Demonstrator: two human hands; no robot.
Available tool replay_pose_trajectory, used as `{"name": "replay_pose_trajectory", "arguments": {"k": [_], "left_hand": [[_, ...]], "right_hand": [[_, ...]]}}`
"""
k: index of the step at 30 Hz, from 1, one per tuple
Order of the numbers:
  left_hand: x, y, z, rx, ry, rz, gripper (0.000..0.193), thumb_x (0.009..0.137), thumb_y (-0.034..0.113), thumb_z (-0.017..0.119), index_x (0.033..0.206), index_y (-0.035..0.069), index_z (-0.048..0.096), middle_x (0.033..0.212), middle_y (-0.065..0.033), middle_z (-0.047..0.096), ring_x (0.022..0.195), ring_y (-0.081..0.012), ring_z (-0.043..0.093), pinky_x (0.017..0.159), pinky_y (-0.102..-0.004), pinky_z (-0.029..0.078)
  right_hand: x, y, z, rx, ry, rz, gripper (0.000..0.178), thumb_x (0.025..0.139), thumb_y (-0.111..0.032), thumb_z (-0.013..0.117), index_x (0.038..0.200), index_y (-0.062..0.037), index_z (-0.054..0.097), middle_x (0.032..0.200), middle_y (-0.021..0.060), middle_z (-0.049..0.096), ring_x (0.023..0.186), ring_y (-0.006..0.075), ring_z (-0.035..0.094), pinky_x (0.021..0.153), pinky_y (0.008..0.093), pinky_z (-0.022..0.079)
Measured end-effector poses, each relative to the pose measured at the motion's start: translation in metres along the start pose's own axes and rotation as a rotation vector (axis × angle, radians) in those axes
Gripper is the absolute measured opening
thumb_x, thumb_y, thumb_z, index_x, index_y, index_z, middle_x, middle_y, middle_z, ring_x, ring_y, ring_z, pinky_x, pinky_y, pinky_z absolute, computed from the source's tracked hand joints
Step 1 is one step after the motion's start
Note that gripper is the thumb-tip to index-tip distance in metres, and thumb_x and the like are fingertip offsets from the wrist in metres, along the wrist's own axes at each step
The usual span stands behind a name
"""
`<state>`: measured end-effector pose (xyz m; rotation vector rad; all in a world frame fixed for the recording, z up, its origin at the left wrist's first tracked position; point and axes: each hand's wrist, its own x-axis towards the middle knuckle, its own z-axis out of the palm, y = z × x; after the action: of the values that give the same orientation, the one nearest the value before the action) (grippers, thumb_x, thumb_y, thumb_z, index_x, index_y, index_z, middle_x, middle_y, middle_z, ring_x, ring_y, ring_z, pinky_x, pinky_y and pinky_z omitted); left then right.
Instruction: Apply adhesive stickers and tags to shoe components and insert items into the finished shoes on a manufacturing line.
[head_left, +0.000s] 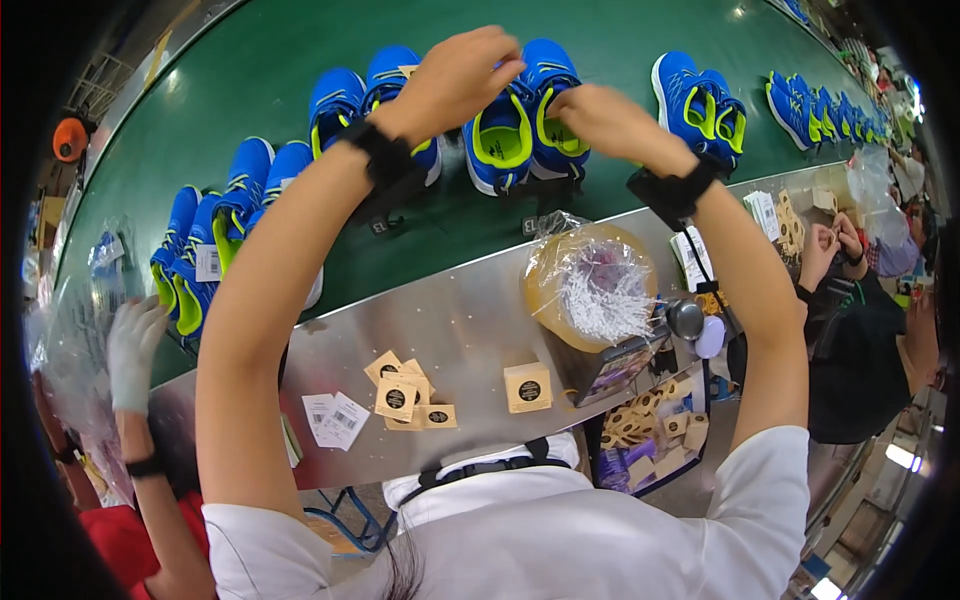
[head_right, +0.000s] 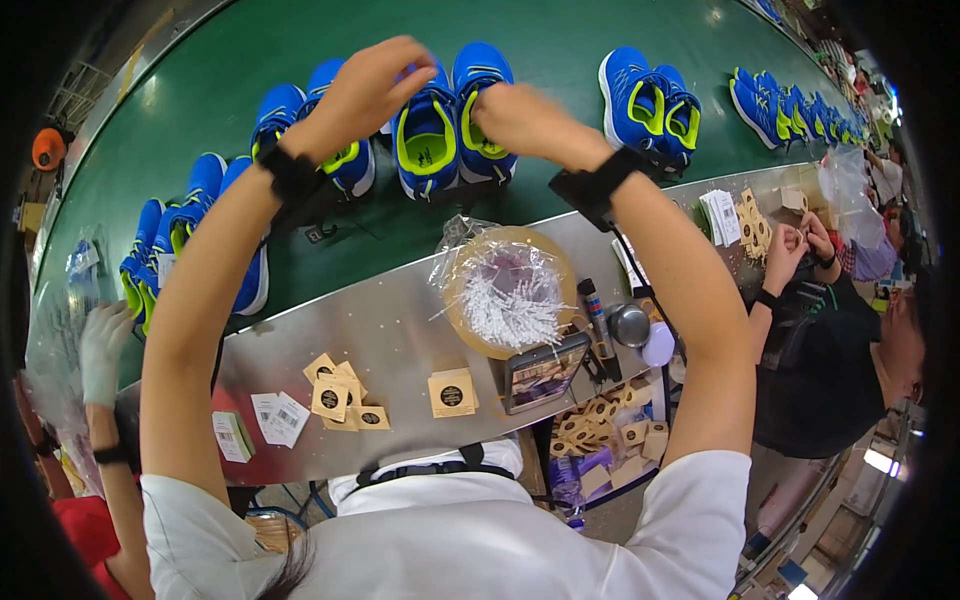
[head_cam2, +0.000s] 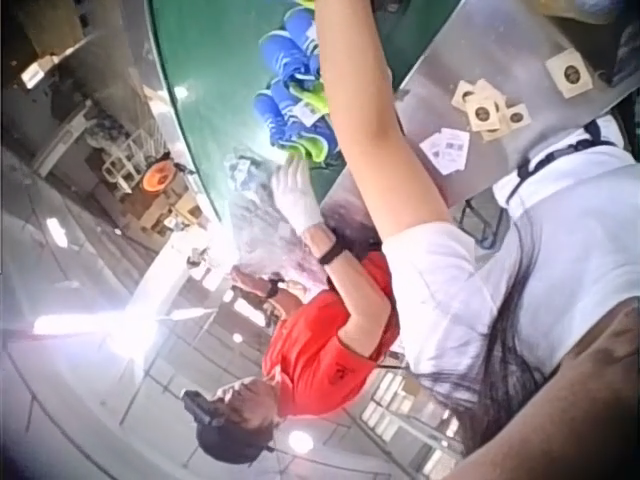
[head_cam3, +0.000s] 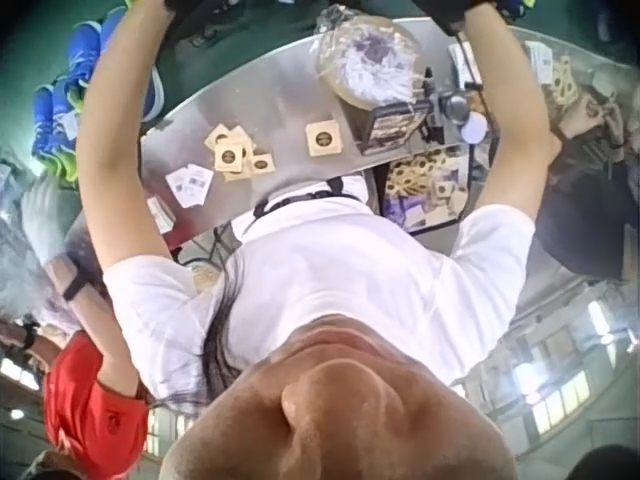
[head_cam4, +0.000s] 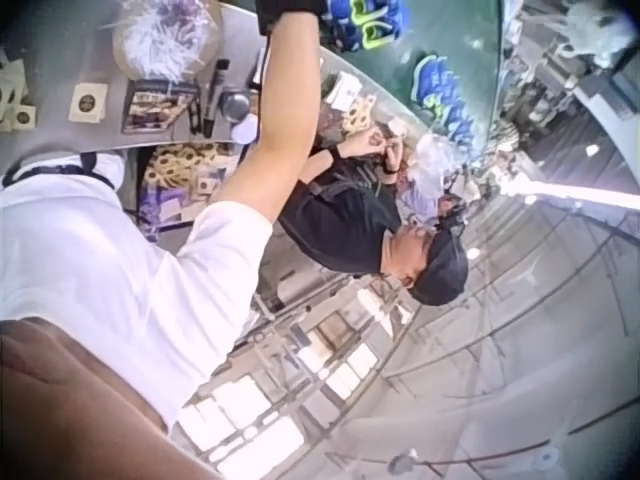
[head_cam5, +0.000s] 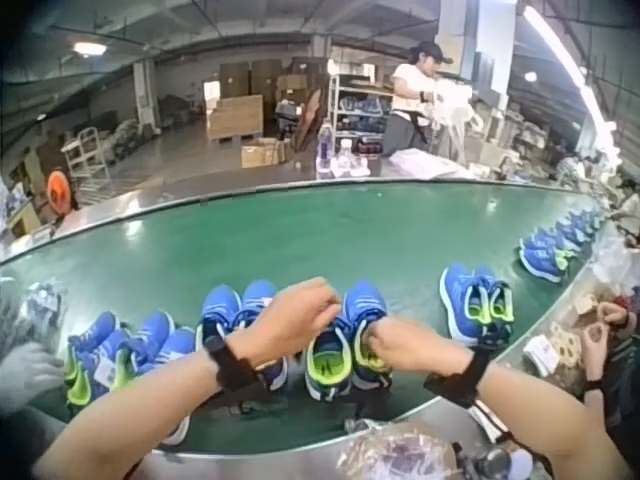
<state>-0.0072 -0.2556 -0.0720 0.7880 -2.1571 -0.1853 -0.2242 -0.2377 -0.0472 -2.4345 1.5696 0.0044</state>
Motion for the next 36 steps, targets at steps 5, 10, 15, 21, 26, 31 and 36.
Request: {"name": "replay_pose_trajectory", "arguments": {"k": [5, 10, 15, 21, 26, 31, 36], "left_hand": [[0.051, -0.035, 0.060, -0.005, -0.122, 0.018, 0.014, 0.081, 0.013, 0.064, 0.091, 0.004, 0.068, 0.087, -0.0132, 0.067, 0.083, -0.0315, 0.065, 0.074, -0.0377, 0.052], [0.082, -0.046, 0.055, -0.523, -0.736, -0.372, 0.018, 0.073, 0.006, 0.065, 0.089, 0.003, 0.073, 0.073, -0.0070, 0.069, 0.060, -0.0146, 0.061, 0.056, -0.0295, 0.051], [0.096, -0.039, 0.045, -0.341, -0.909, -0.495, 0.016, 0.074, 0.007, 0.066, 0.087, 0.001, 0.072, 0.070, -0.0071, 0.067, 0.058, -0.0153, 0.062, 0.052, -0.0271, 0.051], [0.072, -0.029, 0.036, -0.337, -0.617, -0.475, 0.014, 0.072, 0.008, 0.067, 0.083, 0.000, 0.071, 0.067, -0.0074, 0.066, 0.058, -0.0158, 0.062, 0.052, -0.0268, 0.050], [0.062, -0.012, 0.030, -0.460, -0.424, -0.687, 0.010, 0.074, 0.009, 0.068, 0.079, 0.001, 0.072, 0.064, -0.0047, 0.064, 0.056, -0.0122, 0.058, 0.052, -0.0267, 0.048], [0.044, -0.040, 0.035, -0.405, -0.435, -0.518, 0.014, 0.072, 0.011, 0.068, 0.082, 0.001, 0.071, 0.066, -0.0057, 0.064, 0.057, -0.0135, 0.059, 0.052, -0.0304, 0.048], [0.041, -0.013, 0.026, -0.612, -0.173, -0.705, 0.017, 0.080, 0.006, 0.062, 0.092, -0.006, 0.067, 0.077, -0.0107, 0.065, 0.071, -0.0188, 0.063, 0.066, -0.0300, 0.053]], "right_hand": [[-0.022, 0.017, -0.045, 0.351, 0.150, -0.072, 0.039, 0.083, -0.006, 0.044, 0.118, -0.0108, 0.061, 0.084, 0.0105, 0.067, 0.073, 0.0234, 0.063, 0.071, 0.0339, 0.049], [-0.022, 0.046, -0.037, 0.141, 0.280, 0.002, 0.042, 0.086, -0.007, 0.046, 0.127, -0.0158, 0.052, 0.080, 0.0069, 0.065, 0.080, 0.0169, 0.063, 0.072, 0.0312, 0.048], [-0.001, 0.042, -0.025, -0.099, 0.180, 0.025, 0.029, 0.089, -0.013, 0.050, 0.116, -0.0053, 0.058, 0.091, 0.0118, 0.067, 0.088, 0.0216, 0.066, 0.076, 0.0335, 0.052], [0.017, 0.019, -0.012, -0.249, 0.432, -0.091, 0.017, 0.081, -0.022, 0.058, 0.081, -0.0102, 0.071, 0.072, 0.0188, 0.064, 0.072, 0.0380, 0.064, 0.065, 0.0466, 0.051], [0.019, 0.013, -0.008, -0.152, 0.377, -0.075, 0.015, 0.081, -0.020, 0.059, 0.080, -0.0085, 0.069, 0.077, 0.0195, 0.064, 0.076, 0.0380, 0.063, 0.066, 0.0465, 0.050], [0.030, -0.002, 0.010, -0.125, 0.609, -0.154, 0.017, 0.081, -0.015, 0.060, 0.094, -0.0039, 0.063, 0.086, 0.0206, 0.062, 0.078, 0.0406, 0.059, 0.067, 0.0453, 0.050], [0.036, 0.039, -0.002, 1.305, 0.188, 0.004, 0.025, 0.081, -0.012, 0.065, 0.103, -0.0024, 0.060, 0.087, 0.0129, 0.064, 0.073, 0.0221, 0.063, 0.066, 0.0340, 0.051]]}}
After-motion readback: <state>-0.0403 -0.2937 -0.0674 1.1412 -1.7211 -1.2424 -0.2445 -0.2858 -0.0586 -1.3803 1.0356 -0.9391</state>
